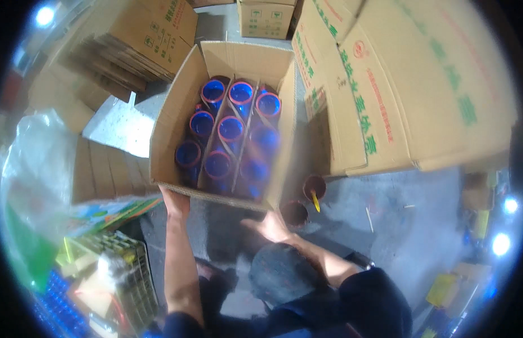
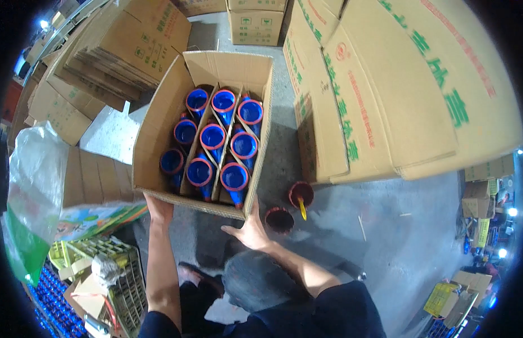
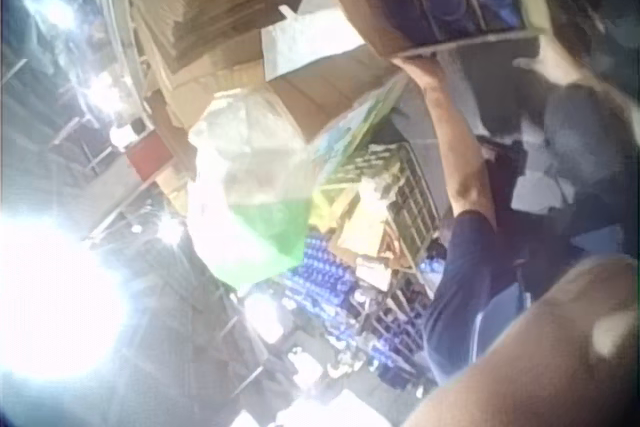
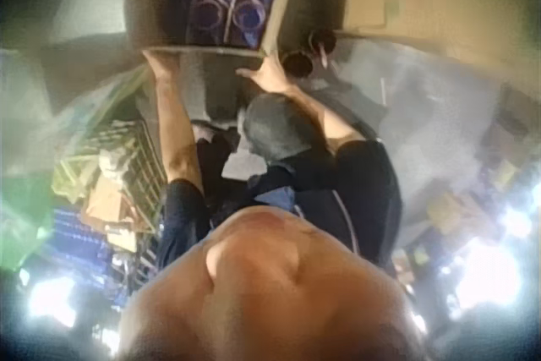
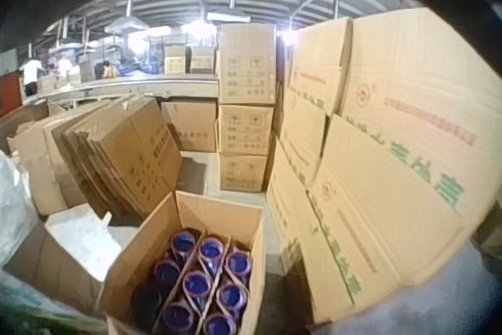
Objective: The person picks up blue objects and places them into a cardboard box with dividers, occasionally using a brush on one, and then folds and prepares a new cardboard box.
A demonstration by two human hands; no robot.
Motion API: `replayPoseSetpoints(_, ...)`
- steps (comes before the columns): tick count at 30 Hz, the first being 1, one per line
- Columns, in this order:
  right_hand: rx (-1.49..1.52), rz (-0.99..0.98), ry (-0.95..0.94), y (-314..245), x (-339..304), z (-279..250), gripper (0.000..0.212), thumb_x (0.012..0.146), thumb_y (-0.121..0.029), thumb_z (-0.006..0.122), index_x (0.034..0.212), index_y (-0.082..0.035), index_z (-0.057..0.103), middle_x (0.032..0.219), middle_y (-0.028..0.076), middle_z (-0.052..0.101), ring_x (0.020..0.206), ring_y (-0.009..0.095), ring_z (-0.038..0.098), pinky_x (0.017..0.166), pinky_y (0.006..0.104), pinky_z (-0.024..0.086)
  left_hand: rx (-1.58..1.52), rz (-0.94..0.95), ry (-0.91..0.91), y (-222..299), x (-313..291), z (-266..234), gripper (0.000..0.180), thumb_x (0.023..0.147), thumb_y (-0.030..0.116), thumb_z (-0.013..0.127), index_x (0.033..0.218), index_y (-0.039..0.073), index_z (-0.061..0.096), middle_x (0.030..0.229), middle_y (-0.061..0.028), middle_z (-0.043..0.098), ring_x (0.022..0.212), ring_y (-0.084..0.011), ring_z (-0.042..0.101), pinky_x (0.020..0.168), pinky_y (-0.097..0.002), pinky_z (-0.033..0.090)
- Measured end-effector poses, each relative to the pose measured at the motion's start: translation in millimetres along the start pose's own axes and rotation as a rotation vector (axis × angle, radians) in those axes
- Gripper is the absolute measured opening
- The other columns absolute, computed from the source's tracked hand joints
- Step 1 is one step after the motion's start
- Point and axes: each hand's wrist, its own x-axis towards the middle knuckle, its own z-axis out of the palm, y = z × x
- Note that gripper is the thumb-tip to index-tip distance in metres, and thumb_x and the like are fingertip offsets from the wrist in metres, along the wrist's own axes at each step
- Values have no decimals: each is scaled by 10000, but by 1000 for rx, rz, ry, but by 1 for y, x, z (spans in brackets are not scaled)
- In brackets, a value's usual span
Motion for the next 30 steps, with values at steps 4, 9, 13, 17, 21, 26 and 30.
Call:
replayPoseSetpoints(4,-330,-24,83,54,-3,50,623,806,-198,769,1301,-12,440,1204,182,481,1127,318,481,955,393,401,-3,-57,92,1,-3,-21,700,990,557,416,1517,107,316,1546,-50,343,1406,-242,334,1172,-423,262)
replayPoseSetpoints(9,-320,149,-22,71,-3,40,441,826,-159,757,1183,3,554,1067,143,583,999,261,565,879,357,467,29,-94,88,-1,28,-19,757,999,580,388,1538,71,232,1563,-53,286,1416,-230,295,1175,-408,246)
replayPoseSetpoints(13,-200,292,97,58,63,5,302,843,-127,748,1089,14,645,957,112,664,897,215,632,817,328,520,357,-39,-24,-10,71,17,732,1019,557,318,1541,61,185,1560,-131,272,1430,-274,269,1167,-467,221)
replayPoseSetpoints(17,544,222,421,7,140,-56,256,777,-80,823,963,30,685,891,86,711,809,159,670,720,294,554,257,-114,-125,-24,112,65,812,990,665,241,1568,125,59,1601,-145,176,1458,-317,205,1118,-618,213)
replayPoseSetpoints(21,632,120,507,52,210,-120,232,795,-93,818,955,-9,671,912,67,699,792,162,672,691,289,567,594,-2,-318,-51,164,114,905,932,746,194,1569,143,-28,1629,-159,43,1500,-341,41,1163,-592,120)
replayPoseSetpoints(26,474,331,683,75,328,-188,563,763,-327,849,1140,16,612,1125,127,658,883,217,676,649,316,584,865,95,-246,-58,261,196,855,993,628,267,1528,-21,116,1592,-242,112,1490,-348,58,1211,-396,85)
replayPoseSetpoints(30,224,713,811,113,402,-238,876,676,-544,849,1171,132,591,1178,213,631,912,318,686,627,457,635,1129,300,-335,-61,288,227,764,979,628,364,1446,27,428,1463,-221,453,1375,-343,403,1112,-426,335)
